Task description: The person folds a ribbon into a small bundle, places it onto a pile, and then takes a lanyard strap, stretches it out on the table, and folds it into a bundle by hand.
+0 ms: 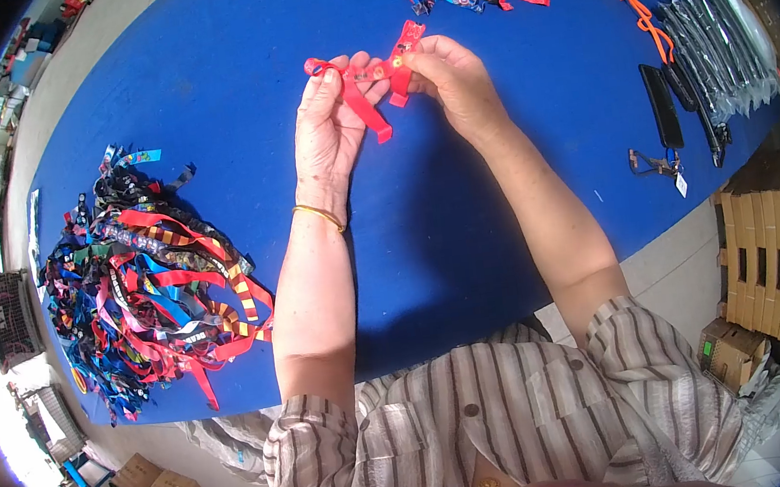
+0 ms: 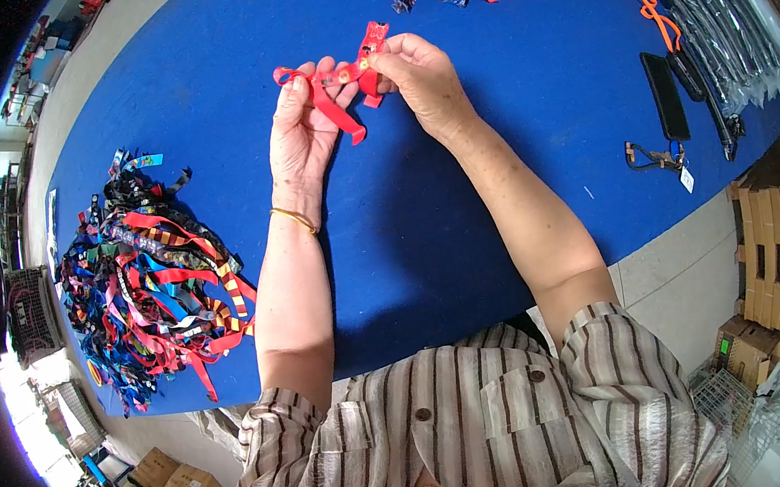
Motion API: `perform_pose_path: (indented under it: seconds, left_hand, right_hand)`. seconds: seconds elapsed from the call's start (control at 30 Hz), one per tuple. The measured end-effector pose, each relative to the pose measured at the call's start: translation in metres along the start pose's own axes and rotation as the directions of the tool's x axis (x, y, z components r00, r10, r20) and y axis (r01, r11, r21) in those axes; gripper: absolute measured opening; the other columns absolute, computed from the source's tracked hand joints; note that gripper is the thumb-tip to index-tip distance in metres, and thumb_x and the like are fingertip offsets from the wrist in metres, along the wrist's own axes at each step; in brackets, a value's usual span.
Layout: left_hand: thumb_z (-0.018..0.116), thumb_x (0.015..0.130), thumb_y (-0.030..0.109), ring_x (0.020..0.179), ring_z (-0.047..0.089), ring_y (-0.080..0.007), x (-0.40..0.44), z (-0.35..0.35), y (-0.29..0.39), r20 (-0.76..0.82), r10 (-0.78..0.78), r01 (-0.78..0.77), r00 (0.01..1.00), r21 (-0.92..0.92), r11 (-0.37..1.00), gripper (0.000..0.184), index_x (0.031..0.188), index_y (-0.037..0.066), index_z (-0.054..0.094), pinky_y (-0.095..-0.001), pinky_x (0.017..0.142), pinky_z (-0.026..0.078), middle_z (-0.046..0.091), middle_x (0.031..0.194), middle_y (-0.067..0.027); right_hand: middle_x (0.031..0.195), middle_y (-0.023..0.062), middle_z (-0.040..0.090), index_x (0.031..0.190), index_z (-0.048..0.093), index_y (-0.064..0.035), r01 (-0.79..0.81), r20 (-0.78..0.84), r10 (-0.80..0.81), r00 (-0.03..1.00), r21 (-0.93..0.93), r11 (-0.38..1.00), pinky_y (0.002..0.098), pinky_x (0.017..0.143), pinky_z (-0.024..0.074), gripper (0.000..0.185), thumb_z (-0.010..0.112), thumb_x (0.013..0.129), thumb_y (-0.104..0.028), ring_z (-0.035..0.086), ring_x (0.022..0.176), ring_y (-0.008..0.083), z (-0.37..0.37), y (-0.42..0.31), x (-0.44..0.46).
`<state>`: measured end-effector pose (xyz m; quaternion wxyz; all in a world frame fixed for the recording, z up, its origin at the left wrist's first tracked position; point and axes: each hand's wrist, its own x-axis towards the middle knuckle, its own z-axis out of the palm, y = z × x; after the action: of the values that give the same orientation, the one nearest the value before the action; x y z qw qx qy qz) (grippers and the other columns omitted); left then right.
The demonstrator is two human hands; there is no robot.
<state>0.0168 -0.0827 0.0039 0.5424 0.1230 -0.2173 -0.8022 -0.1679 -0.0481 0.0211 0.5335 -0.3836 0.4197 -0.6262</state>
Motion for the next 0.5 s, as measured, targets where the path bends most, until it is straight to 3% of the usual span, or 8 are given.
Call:
perform_pose_path:
  seconds: [0.1, 0.23, 0.4, 0.5]
  left_hand:
    - [0.064, 0.106, 0.018, 0.115, 0.071, -0.0353, 0.000, -0.004, 0.003, 0.025, -0.020, 0.020, 0.999, 0.003, 1.000, 0.025, 0.123, 0.000, 0.067, -0.0486, 0.094, 0.064, 0.070, 0.125, -0.0221]
    - [0.063, 0.106, 0.019, 0.101, 0.075, -0.0311, 0.000, -0.009, 0.005, 0.050, -0.050, 0.047, 0.998, 0.054, 0.997, 0.027, 0.124, -0.001, 0.066, -0.0419, 0.084, 0.066, 0.074, 0.115, -0.0197]
    - [0.062, 0.107, 0.020, 0.083, 0.077, -0.0256, -0.002, -0.003, 0.003, -0.006, -0.092, 0.091, 0.996, 0.141, 0.986, 0.029, 0.126, -0.003, 0.064, -0.0343, 0.075, 0.066, 0.077, 0.103, -0.0175]
    - [0.062, 0.107, 0.020, 0.084, 0.077, -0.0256, -0.001, -0.005, 0.004, -0.012, -0.093, 0.093, 0.996, 0.165, 0.982, 0.030, 0.126, -0.003, 0.064, -0.0342, 0.075, 0.066, 0.077, 0.104, -0.0177]
  right_hand:
    - [0.091, 0.0041, 0.071, 0.105, 0.067, -0.0042, -0.079, 0.033, 0.078, 0.996, 0.024, 0.997, 0.0269, 0.076, 0.0560, 0.018, 0.066, 0.100, -0.022, 0.068, 0.081, 0.0111, 0.001, -0.003, -0.002]
    - [0.090, 0.0054, 0.071, 0.104, 0.067, -0.0027, -0.186, 0.095, 0.187, 0.978, -0.025, 0.982, 0.0283, 0.073, 0.0558, 0.020, 0.066, 0.099, -0.022, 0.069, 0.079, 0.0124, 0.002, -0.009, -0.003]
    - [0.090, 0.0061, 0.071, 0.103, 0.067, -0.0025, -0.195, 0.121, 0.210, 0.970, -0.126, 0.973, 0.0287, 0.072, 0.0548, 0.024, 0.068, 0.096, -0.026, 0.068, 0.077, 0.0123, 0.005, -0.011, -0.005]
    - [0.090, 0.0058, 0.071, 0.102, 0.066, -0.0031, -0.180, 0.122, 0.198, 0.972, -0.145, 0.973, 0.0282, 0.073, 0.0539, 0.025, 0.068, 0.096, -0.027, 0.066, 0.077, 0.0117, 0.004, -0.009, -0.005]
